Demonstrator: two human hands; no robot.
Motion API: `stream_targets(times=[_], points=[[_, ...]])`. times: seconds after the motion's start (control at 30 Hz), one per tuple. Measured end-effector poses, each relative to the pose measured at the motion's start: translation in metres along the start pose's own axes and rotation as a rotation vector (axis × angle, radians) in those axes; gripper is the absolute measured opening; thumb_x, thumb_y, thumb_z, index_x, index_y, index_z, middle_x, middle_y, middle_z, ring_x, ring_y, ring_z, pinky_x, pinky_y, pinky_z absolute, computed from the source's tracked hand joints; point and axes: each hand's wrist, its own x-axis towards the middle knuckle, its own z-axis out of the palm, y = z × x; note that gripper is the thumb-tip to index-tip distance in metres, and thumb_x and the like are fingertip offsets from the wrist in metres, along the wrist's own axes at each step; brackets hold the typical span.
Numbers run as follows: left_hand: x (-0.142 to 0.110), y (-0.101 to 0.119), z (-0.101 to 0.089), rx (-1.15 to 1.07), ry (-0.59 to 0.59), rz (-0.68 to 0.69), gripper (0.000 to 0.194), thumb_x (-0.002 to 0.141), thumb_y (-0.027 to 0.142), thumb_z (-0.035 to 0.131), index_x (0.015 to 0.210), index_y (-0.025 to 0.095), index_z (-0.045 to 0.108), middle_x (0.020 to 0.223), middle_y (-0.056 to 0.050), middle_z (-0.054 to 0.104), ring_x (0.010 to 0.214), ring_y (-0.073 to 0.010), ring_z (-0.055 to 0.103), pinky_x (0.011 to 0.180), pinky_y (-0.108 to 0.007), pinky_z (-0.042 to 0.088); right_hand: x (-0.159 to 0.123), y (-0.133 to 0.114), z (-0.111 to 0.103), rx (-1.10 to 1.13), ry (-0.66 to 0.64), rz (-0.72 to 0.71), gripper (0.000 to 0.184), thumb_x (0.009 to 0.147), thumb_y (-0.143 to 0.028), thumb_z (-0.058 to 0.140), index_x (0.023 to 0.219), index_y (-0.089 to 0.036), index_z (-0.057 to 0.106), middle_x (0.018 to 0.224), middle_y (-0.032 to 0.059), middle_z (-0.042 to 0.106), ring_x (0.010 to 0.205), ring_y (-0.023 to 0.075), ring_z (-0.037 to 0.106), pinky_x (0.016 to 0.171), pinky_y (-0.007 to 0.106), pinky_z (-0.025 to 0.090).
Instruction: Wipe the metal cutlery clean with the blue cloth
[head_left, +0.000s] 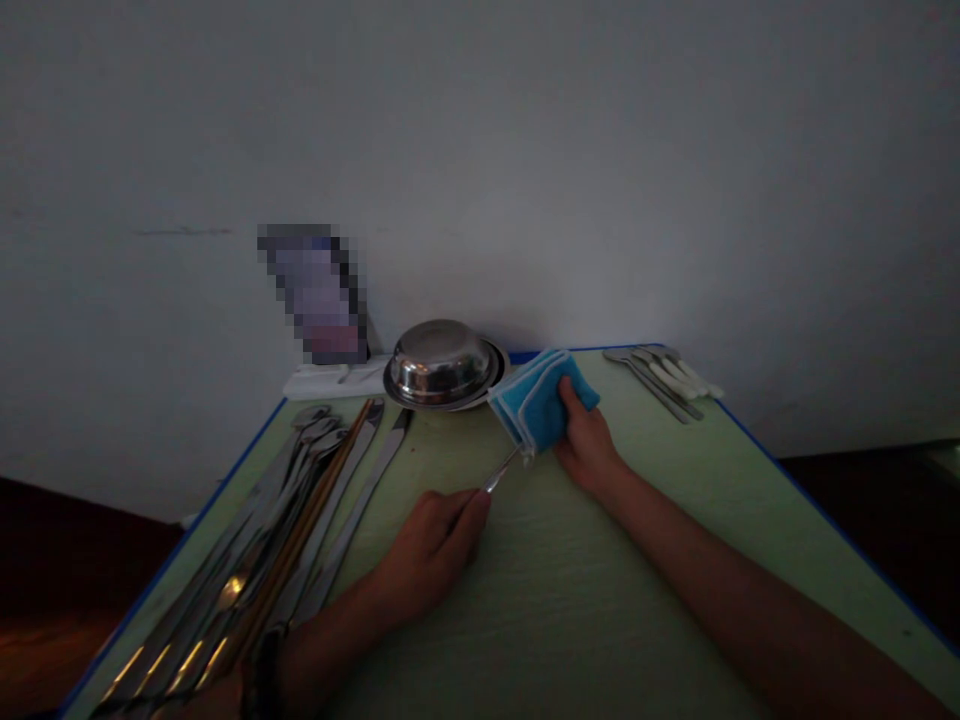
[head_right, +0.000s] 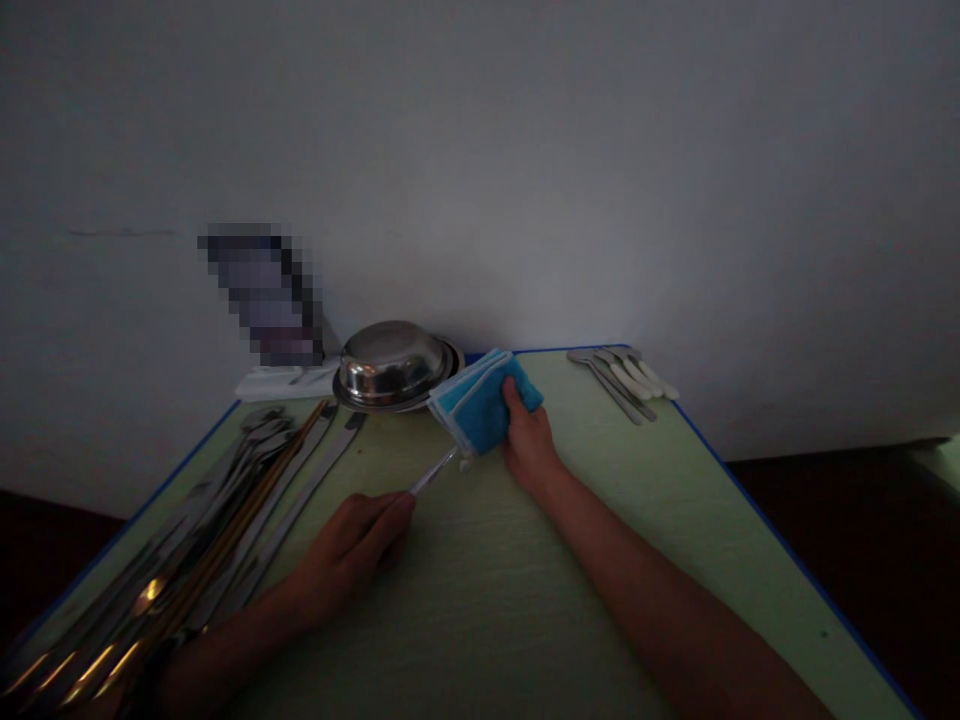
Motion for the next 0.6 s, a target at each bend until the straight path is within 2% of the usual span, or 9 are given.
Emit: stream_targets(times=[0.17,0.33,0.47,0.6], points=[[0.001,-0.002,0.001,0.003,0.015,0.004,0.043,0.089,0.037,0.028,0.053,0.017,0.041,0.045,0.005,0.04,0.041,-0.0079,0.039,0.045,-0.02,0.031,-0.007,0.005,0.003,-0.03,0.065,-0.009,0.031,0.07,-0.04,0.062,0.093,-0.02,0.061,0.089,0.0018,0.069,0.082,0.016,0.063,0.077,0.031,0.05],[0.003,0.0,0.001,0.009,0.019,0.002,0.042,0.089,0.037,0.028,0.053,0.017,0.04,0.045,0.005,0.04,0.041,-0.008,0.039,0.045,-0.021,0.031,-0.012,0.012,0.002,-0.16,0.026,-0.021,0.035,0.066,-0.042,0.063,0.091,-0.018,0.063,0.092,0.0031,0.068,0.086,0.0176,0.062,0.079,0.032,0.048],[0.003,0.001,0.001,0.032,0.022,0.009,0.042,0.089,0.037,0.028,0.054,0.018,0.04,0.045,0.005,0.04,0.041,-0.0083,0.04,0.045,-0.021,0.031,-0.015,0.014,0.001,-0.319,0.026,-0.112,0.039,0.064,-0.041,0.064,0.096,-0.02,0.062,0.093,0.0023,0.068,0.088,0.0186,0.061,0.082,0.033,0.046],[0.002,0.0,0.002,0.07,0.028,0.007,0.043,0.089,0.037,0.028,0.053,0.018,0.04,0.044,0.005,0.039,0.041,-0.0084,0.041,0.045,-0.021,0.032,-0.012,0.013,0.0,-0.334,-0.036,-0.162,0.038,0.063,-0.038,0.065,0.097,-0.021,0.062,0.093,0.0017,0.068,0.089,0.0187,0.061,0.083,0.034,0.045]])
